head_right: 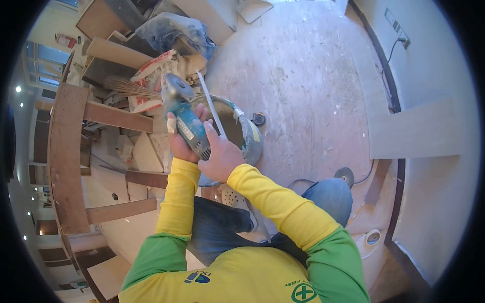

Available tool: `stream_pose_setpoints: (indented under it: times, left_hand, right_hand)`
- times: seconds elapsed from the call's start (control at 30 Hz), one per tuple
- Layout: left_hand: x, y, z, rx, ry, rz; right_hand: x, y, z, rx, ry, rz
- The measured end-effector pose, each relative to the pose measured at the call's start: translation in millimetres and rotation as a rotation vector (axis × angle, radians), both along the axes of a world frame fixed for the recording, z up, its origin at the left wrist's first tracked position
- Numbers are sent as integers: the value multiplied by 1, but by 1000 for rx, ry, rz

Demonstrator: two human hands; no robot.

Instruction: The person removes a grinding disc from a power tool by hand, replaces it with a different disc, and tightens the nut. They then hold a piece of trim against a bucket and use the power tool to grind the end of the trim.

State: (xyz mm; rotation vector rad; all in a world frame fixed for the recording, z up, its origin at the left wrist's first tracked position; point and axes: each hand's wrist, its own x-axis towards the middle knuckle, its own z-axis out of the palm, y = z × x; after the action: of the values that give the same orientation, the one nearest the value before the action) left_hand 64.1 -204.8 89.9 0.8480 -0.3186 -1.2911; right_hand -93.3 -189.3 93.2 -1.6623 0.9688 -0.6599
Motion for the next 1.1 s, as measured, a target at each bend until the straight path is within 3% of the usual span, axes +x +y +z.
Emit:
stream_pose_setpoints:
  times: [0.2,0.43,1.1]
  left_hand:
    - [41,-55,-3,56,-90,-168]
    - [77,-97,-20,77,-122,-126]
    - [99,-107,-51,60,-58,-197]
  right_hand:
    - [41,-36,15,181,11,-86]
    - [93,-75,0,183,26,-227]
    - [115,-86,-21,166,88,-274]
